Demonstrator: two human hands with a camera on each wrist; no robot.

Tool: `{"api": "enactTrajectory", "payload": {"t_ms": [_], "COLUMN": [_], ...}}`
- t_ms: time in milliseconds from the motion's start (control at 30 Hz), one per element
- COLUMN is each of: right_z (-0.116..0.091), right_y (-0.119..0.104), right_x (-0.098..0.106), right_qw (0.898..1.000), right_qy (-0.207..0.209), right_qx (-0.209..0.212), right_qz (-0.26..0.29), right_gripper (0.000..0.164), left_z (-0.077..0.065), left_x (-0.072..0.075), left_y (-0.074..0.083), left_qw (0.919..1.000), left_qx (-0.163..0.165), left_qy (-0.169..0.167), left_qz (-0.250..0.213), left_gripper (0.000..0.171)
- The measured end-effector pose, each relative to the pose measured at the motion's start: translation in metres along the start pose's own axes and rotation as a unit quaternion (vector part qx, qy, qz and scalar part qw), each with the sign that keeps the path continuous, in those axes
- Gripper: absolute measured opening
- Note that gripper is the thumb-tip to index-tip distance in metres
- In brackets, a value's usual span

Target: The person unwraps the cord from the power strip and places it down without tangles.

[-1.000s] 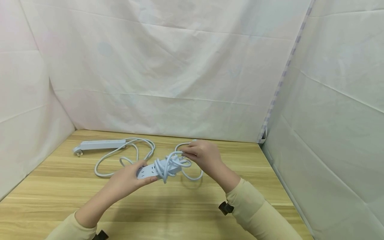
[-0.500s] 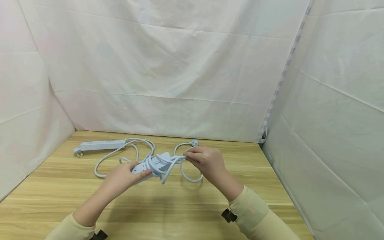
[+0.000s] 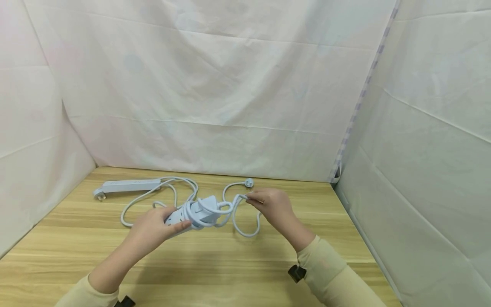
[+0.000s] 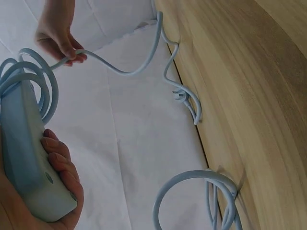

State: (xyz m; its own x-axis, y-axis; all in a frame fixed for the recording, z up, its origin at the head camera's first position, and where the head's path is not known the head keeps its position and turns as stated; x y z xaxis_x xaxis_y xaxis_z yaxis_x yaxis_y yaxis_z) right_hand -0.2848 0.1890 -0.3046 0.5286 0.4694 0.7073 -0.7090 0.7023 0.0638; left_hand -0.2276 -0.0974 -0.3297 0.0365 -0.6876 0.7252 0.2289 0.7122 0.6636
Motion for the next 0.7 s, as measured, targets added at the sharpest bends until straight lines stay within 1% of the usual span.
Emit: {"api": "enactTrajectory", "payload": {"t_ms": [167, 233, 300, 367, 533, 700], "right_z": [0.003, 0.005, 0.008, 0.012, 0.025, 0.037], "right_y": [0.010, 0.013, 0.016, 0.019, 0.021, 0.021], "right_x": [-0.007, -0.009, -0.010, -0.010, -0.004, 0.004], "right_qw": [0.998, 0.996, 0.995, 0.994, 0.995, 0.994], "right_qy": [-0.058, -0.076, -0.085, -0.085, -0.062, -0.060], "right_qx": [-0.032, -0.044, -0.053, -0.055, -0.052, -0.064], "right_qz": [-0.016, -0.021, -0.027, -0.034, -0.062, -0.070], "right_gripper": [0.017, 0.015, 0.014, 0.013, 0.011, 0.011], "left_z": [-0.004, -0.006, -0.008, -0.010, -0.012, -0.012], "left_x": [-0.003, -0.004, -0.006, -0.008, -0.013, -0.019], "left_y": [0.008, 0.010, 0.013, 0.015, 0.017, 0.015], "left_qw": [0.9988, 0.9978, 0.9964, 0.9944, 0.9878, 0.9827], "left_qx": [-0.048, -0.064, -0.081, -0.100, -0.143, -0.159], "left_qy": [-0.002, -0.007, -0.011, -0.012, -0.003, 0.002], "left_qz": [0.010, 0.016, 0.023, 0.033, 0.062, 0.095], "left_gripper": [0.047, 0.048, 0.049, 0.050, 0.053, 0.056]}}
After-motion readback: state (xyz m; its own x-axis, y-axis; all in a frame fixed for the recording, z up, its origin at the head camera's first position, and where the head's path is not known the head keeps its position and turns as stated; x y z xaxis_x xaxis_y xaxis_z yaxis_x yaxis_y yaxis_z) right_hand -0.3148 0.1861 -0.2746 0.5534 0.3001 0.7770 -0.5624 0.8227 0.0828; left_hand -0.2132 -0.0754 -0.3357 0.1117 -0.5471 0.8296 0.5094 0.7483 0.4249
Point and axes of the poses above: each hand's wrist, its own z-axis towards the middle knuckle, its own x-axis out of the back of the hand, y = z × x, the point moved 4 cm from there along z, towards the middle knuckle, and after that the axes turned 9 degrees about -z, right-handed, at the moved point
